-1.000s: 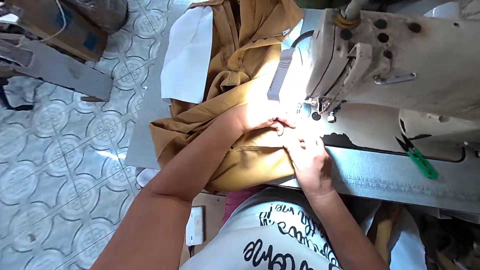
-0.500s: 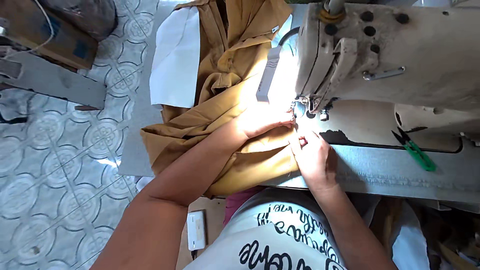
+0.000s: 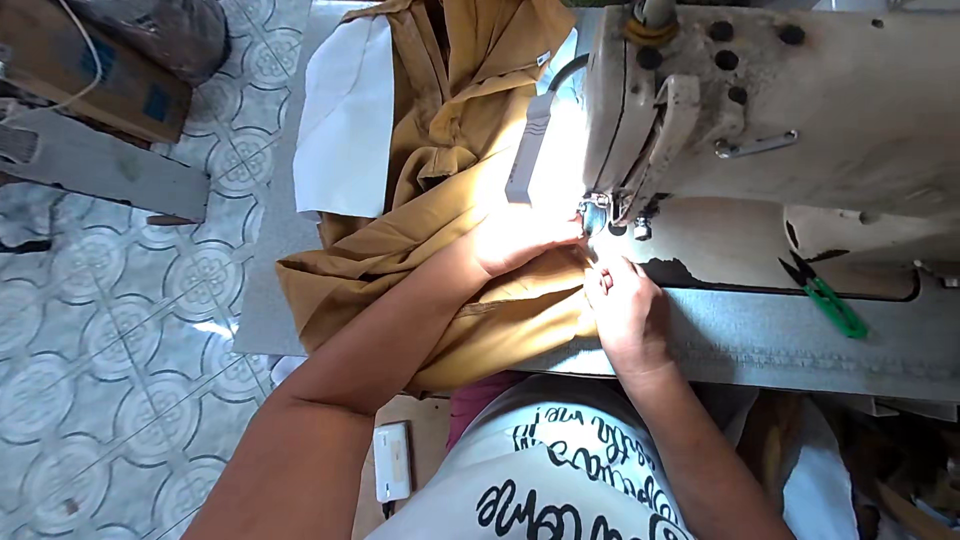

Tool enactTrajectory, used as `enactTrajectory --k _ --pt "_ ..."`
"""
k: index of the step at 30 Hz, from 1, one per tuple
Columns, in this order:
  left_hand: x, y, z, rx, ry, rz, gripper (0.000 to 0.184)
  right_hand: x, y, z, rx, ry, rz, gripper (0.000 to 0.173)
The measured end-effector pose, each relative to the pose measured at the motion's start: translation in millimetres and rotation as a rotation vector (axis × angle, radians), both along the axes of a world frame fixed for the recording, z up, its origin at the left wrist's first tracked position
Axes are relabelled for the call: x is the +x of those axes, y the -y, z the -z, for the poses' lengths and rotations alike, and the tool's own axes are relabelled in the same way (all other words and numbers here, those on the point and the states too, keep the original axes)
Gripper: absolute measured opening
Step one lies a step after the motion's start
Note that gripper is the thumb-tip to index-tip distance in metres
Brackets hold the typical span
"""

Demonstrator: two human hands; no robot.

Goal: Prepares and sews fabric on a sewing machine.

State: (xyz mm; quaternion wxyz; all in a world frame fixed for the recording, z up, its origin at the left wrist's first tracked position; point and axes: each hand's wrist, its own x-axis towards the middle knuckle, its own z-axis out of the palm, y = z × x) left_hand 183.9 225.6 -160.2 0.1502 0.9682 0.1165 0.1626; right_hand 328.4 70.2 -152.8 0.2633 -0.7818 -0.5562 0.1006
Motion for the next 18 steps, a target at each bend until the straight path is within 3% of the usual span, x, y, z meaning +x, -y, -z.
enactTrajectory --k 7,12,18 --pt "0.5 3.7 3.3 0.035 0.04 -0.053 0.02 -2.1 20.2 4.2 0.071 -0.078 -0.022 0.019" --pt "1.1 2.6 4.3 0.071 0.111 -0.026 0.021 -4.1 31.7 14.0 0.157 0.011 -0.065 0.014" --pt "-5.6 0.2 5.9 0.073 0.037 0.034 0.028 -8.1 34.2 14.1 0.141 0.1 -0.129 0.016"
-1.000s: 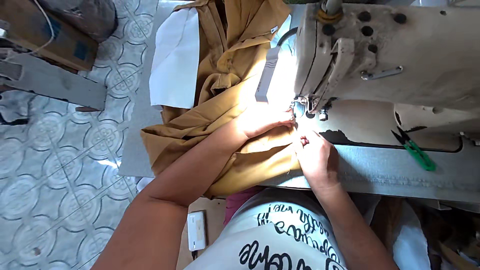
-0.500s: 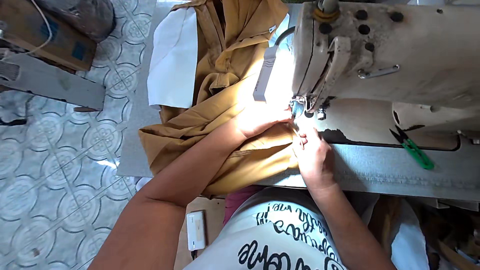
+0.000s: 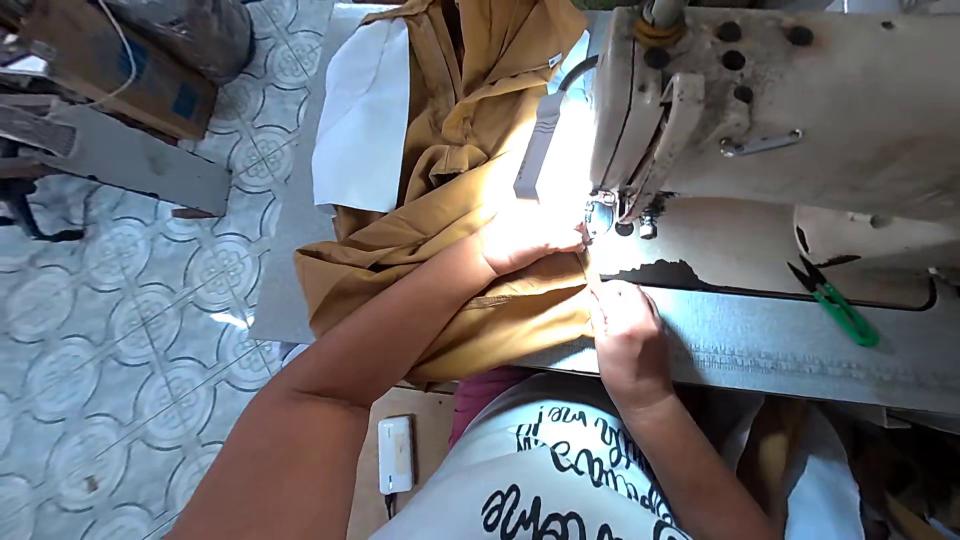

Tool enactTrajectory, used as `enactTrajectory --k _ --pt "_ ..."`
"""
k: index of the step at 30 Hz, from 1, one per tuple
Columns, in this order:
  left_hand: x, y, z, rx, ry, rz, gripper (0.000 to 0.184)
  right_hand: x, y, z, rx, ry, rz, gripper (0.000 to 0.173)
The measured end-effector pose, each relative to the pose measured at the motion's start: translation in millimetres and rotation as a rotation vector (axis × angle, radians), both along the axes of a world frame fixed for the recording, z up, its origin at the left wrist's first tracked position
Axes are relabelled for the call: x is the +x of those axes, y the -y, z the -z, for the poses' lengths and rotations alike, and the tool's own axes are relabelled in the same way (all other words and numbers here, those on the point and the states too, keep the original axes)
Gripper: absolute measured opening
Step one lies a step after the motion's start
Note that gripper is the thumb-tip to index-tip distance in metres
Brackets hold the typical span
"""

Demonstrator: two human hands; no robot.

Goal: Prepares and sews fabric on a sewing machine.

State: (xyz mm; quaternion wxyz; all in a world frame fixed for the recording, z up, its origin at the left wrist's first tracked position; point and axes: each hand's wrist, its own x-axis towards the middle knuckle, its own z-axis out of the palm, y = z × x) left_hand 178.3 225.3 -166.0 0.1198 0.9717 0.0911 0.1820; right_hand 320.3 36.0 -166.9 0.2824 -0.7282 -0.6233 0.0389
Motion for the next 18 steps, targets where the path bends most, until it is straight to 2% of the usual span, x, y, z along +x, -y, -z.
enactTrajectory --k 2,5,8,11,13,18 --pt "-1.8 -0.8 -12.5 -0.032 -0.058 0.056 0.029 -1.2 -0.2 -0.8 -0.004 0.031 -0.014 0.018" --pt "-2.8 2.9 -39.4 -0.085 -0.229 -0.004 0.029 -1.2 0.4 0.4 -0.019 0.073 -0.029 0.022" --pt "-1.8 4.1 -31.0 -0.064 -0.122 -0.041 0.026 -1.0 0.7 1.1 -0.021 0.091 -0.033 0.022" --pt "5.8 12.9 -24.9 -0.118 -0.069 -0.175 0.021 -0.7 0.6 0.3 -0.025 0.08 -0.045 0.022" --pt "9.5 16.5 -25.1 -0.187 -0.106 -0.25 0.018 0.4 0.7 0.0 -0.028 0.082 -0.046 0.021" --pt "16.2 20.5 -35.8 -0.244 -0.26 -0.374 0.029 1.4 -0.5 -0.7 -0.02 0.065 -0.05 0.023"
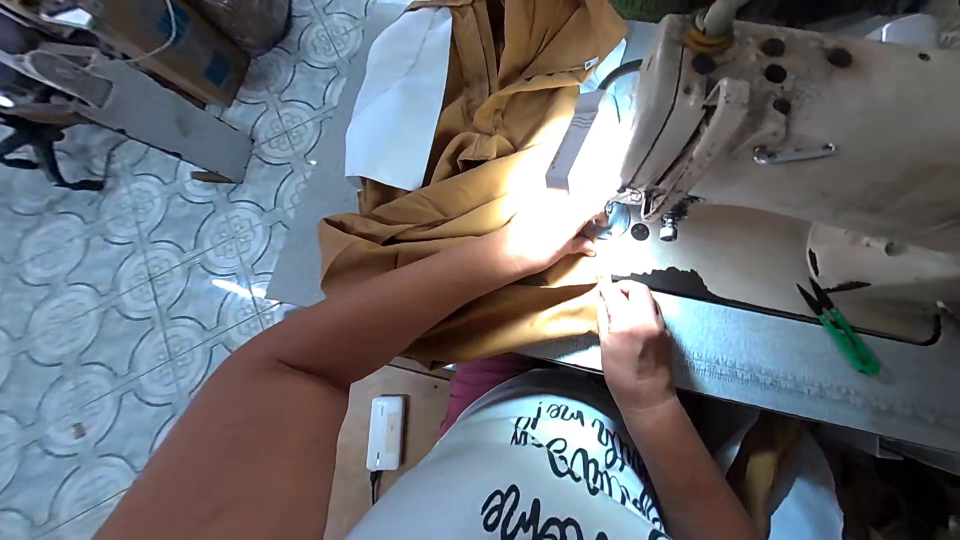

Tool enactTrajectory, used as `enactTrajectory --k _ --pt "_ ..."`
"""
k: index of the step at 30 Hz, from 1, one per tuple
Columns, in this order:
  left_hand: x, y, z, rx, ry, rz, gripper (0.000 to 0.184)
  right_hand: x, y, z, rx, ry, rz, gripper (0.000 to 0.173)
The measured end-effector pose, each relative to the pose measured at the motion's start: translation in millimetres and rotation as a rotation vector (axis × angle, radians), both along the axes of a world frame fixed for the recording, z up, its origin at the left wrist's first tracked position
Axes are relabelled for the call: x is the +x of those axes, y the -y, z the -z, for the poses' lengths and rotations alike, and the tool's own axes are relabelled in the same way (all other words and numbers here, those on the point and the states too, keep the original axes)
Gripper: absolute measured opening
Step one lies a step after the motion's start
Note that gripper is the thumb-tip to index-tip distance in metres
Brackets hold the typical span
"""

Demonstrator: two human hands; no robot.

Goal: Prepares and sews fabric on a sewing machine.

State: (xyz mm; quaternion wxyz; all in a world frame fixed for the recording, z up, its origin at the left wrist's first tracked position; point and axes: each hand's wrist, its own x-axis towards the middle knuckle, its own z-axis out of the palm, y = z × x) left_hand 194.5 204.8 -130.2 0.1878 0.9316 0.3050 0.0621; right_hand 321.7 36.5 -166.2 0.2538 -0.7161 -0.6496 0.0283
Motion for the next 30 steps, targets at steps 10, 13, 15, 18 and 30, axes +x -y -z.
enactTrajectory --k 10,13,15,18,30 --pt "-6.3 -0.4 15.9 -0.059 0.302 0.171 0.012 3.3 -1.2 3.1 0.016 -0.052 -0.009 0.024" --pt "-7.4 1.1 15.1 -0.056 0.195 -0.016 0.02 2.2 -1.4 3.9 0.031 -0.04 -0.01 0.022" --pt "-5.8 2.7 15.1 -0.016 0.18 -0.082 0.025 1.1 -0.3 5.2 0.042 -0.021 -0.013 0.025" --pt "-4.4 6.0 20.0 0.081 0.254 -0.039 0.014 -0.4 0.8 5.2 0.047 0.017 -0.012 0.028" --pt "10.0 73.4 -15.8 0.114 -0.341 -0.04 0.036 -0.7 4.7 8.6 0.057 0.203 -0.052 0.026"
